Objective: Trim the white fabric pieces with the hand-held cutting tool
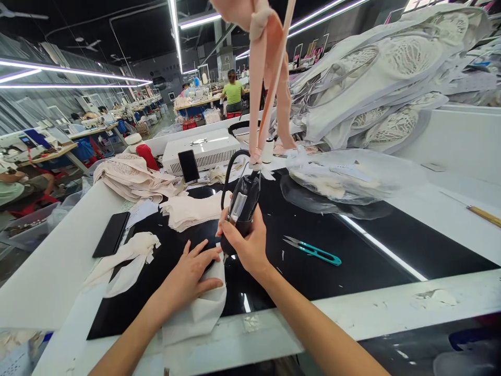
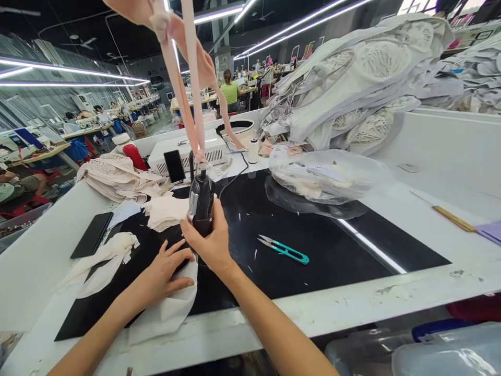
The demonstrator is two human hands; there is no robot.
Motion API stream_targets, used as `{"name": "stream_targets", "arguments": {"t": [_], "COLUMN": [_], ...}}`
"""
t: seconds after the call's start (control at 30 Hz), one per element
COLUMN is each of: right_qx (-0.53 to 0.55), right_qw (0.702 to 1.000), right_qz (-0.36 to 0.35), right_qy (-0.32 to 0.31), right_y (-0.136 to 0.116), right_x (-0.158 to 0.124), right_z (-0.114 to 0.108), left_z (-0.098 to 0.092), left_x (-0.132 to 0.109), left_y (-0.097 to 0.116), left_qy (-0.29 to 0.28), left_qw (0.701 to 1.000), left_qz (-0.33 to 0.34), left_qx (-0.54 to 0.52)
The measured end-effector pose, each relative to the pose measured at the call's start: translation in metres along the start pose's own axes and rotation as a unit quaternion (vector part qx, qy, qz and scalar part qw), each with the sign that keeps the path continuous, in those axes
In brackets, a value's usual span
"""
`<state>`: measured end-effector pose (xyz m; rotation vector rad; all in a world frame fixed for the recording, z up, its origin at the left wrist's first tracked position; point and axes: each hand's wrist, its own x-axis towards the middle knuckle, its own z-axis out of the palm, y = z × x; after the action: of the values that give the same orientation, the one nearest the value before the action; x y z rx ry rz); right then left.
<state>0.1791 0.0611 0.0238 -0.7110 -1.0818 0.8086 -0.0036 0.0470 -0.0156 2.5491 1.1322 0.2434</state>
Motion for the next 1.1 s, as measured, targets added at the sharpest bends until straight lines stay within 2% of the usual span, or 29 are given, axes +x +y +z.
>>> {"name": "stream_targets", "arguments": {"t": [0.77,1.1], "right_qx": [0.01,0.007], "right_qw": [1.0,0.999], "right_qz": [0.015,0.025], "right_qy": [-0.014,-0.02], "right_y": [-0.004,-0.006], "right_x": [-0.018,-0.026], "right_z": [-0.003,-0.004], "left_z": [-0.01,-0.01], "left_x": [0.004,0.006], "left_y": [0.008,0.006], "left_qy": [-0.045,-0.044], "left_qw": [0.998,0.999], "left_qz": [-0.025,-0.022], "left_qx": [-0.024,-0.022]}}
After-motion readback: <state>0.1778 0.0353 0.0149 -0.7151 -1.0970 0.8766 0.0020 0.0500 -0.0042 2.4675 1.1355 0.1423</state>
